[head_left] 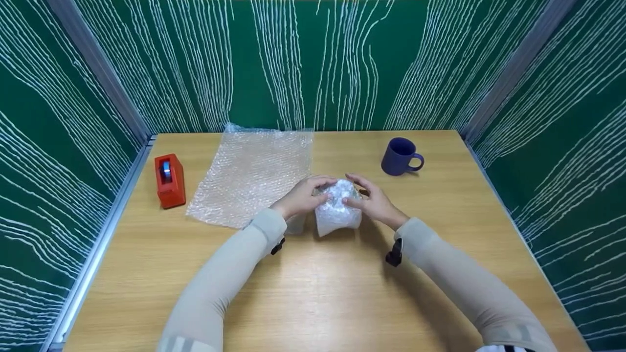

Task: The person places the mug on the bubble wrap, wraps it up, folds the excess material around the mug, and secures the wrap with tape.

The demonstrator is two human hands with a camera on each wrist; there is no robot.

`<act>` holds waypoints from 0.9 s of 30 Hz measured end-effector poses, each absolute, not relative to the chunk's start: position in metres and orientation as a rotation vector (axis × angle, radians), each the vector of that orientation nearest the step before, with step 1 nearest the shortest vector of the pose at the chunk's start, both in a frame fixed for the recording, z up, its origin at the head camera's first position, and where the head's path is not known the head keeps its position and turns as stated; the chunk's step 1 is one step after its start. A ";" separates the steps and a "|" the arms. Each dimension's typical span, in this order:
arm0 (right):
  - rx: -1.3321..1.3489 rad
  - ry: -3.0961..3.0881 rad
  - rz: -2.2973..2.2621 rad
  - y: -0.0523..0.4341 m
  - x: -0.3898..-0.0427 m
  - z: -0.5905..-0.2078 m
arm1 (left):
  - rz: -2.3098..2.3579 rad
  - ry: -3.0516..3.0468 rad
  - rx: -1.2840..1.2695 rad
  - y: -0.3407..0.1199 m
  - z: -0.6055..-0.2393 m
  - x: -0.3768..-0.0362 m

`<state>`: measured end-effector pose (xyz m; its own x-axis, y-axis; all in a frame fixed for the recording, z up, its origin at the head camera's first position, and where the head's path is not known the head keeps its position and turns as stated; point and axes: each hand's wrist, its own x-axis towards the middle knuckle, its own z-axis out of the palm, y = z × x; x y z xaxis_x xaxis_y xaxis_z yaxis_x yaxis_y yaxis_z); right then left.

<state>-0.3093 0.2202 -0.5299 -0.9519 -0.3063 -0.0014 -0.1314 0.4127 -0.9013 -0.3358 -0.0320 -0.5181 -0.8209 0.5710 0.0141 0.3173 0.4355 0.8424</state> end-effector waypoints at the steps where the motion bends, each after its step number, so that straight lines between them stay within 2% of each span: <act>1: -0.400 2.483 -1.568 0.221 -0.310 -0.530 | 1.328 2.420 0.768 -0.032 -0.518 -0.336; 27: -0.347 2.436 -1.594 0.222 -0.309 -0.538 | 1.365 2.523 0.841 -0.043 -0.511 -0.337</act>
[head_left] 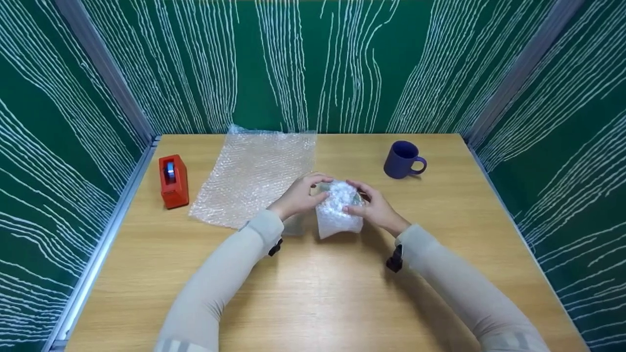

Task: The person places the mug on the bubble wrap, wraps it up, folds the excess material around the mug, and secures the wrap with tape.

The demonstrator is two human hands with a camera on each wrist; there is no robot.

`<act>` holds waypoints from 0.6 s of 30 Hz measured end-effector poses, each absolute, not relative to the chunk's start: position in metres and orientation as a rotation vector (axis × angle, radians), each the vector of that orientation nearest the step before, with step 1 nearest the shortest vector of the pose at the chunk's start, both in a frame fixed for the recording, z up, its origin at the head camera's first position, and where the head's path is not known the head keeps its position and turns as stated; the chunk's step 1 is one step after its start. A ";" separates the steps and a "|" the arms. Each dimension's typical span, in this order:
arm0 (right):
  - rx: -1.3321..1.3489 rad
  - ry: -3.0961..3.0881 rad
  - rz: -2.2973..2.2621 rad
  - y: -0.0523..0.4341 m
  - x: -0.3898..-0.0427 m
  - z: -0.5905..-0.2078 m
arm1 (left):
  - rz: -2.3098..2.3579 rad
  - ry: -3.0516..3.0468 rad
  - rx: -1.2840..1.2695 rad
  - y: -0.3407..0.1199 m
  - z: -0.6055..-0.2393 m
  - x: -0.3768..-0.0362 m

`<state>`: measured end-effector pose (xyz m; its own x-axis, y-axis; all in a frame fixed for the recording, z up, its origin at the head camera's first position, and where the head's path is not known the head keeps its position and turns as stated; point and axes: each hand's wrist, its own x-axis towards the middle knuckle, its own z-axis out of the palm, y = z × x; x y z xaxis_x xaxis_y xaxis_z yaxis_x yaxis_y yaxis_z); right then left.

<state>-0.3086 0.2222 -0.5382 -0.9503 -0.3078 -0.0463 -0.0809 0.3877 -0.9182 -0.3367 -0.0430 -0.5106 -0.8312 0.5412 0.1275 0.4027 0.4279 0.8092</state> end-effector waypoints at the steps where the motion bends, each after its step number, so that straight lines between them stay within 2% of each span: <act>1: -0.345 2.437 -1.591 0.222 -0.308 -0.538 | 1.375 2.524 0.839 -0.045 -0.510 -0.337; 18: -0.414 2.452 -1.659 0.219 -0.308 -0.539 | 1.370 2.652 0.796 -0.094 -0.506 -0.345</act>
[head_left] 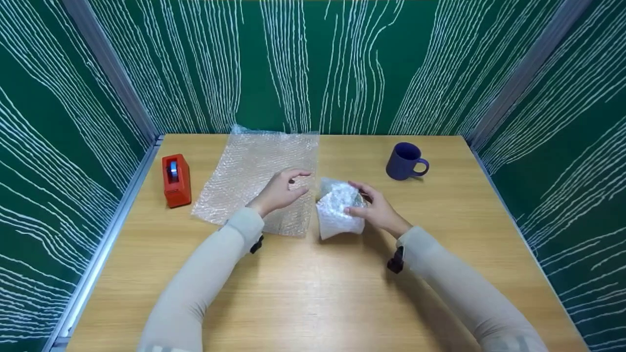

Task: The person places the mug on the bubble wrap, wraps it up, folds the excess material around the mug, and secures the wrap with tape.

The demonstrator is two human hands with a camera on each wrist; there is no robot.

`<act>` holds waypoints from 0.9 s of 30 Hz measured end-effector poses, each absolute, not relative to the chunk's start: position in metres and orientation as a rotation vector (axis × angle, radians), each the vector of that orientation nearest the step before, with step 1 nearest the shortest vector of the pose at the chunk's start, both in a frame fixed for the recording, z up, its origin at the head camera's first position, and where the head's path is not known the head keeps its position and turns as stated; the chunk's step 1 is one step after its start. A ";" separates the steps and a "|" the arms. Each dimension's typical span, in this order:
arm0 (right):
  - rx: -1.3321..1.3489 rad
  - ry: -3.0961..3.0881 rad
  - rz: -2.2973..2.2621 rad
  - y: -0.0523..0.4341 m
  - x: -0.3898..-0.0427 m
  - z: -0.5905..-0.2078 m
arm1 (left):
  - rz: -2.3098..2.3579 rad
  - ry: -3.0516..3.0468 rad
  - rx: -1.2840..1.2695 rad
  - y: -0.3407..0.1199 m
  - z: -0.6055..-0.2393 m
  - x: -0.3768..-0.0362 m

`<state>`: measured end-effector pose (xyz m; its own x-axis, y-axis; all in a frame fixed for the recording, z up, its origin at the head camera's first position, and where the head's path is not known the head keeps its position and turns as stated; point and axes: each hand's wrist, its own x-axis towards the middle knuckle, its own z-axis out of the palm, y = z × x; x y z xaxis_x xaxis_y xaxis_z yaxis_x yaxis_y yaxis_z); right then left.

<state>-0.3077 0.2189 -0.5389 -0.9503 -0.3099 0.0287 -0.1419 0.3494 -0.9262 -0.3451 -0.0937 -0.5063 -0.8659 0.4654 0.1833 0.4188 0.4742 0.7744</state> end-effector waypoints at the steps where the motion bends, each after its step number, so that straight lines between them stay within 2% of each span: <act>1: -0.415 2.451 -1.661 0.219 -0.308 -0.539 | 1.367 2.656 0.784 -0.097 -0.506 -0.345; 19: -0.268 2.427 -1.580 0.223 -0.309 -0.536 | 1.360 2.733 0.533 -0.177 -0.508 -0.339; 27: -0.322 2.427 -1.604 0.222 -0.309 -0.539 | 1.359 2.762 0.445 -0.206 -0.513 -0.337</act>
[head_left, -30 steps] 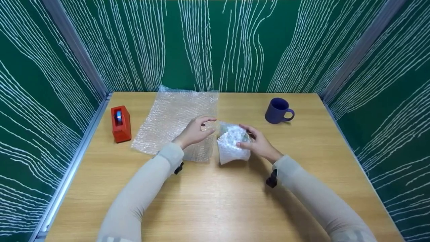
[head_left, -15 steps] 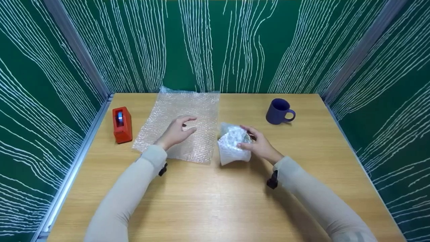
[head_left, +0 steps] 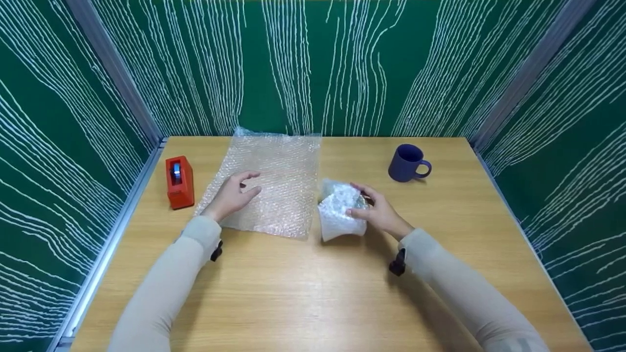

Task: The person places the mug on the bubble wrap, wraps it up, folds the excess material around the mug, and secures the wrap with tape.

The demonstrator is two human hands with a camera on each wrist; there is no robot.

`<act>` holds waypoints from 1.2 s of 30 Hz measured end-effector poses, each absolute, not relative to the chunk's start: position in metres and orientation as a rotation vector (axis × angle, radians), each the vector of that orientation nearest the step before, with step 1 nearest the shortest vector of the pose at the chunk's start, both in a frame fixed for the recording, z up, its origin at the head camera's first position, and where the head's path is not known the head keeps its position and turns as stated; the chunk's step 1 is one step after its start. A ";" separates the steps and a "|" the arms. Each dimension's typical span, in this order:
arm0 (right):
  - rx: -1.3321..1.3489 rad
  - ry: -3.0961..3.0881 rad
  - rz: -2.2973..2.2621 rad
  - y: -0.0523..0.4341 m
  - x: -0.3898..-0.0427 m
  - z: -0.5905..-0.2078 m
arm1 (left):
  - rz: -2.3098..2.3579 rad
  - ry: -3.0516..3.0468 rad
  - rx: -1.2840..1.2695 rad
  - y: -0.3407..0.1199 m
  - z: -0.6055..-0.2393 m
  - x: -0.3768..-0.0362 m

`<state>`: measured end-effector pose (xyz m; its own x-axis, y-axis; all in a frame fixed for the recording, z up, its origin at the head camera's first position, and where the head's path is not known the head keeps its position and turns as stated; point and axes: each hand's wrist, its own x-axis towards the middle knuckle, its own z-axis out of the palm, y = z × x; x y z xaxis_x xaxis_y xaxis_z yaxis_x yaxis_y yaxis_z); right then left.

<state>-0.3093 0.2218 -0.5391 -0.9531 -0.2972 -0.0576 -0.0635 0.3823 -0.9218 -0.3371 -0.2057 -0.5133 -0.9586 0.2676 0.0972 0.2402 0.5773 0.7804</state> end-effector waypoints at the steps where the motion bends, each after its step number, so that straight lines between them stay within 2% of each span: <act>1: -0.332 2.426 -1.607 0.222 -0.309 -0.539 | 1.358 2.767 0.441 -0.209 -0.514 -0.336; 28: -0.280 2.424 -1.568 0.223 -0.310 -0.541 | 1.375 2.800 0.119 -0.288 -0.515 -0.322; 36: -0.391 2.396 -1.669 0.221 -0.310 -0.544 | 1.371 2.917 0.066 -0.311 -0.522 -0.320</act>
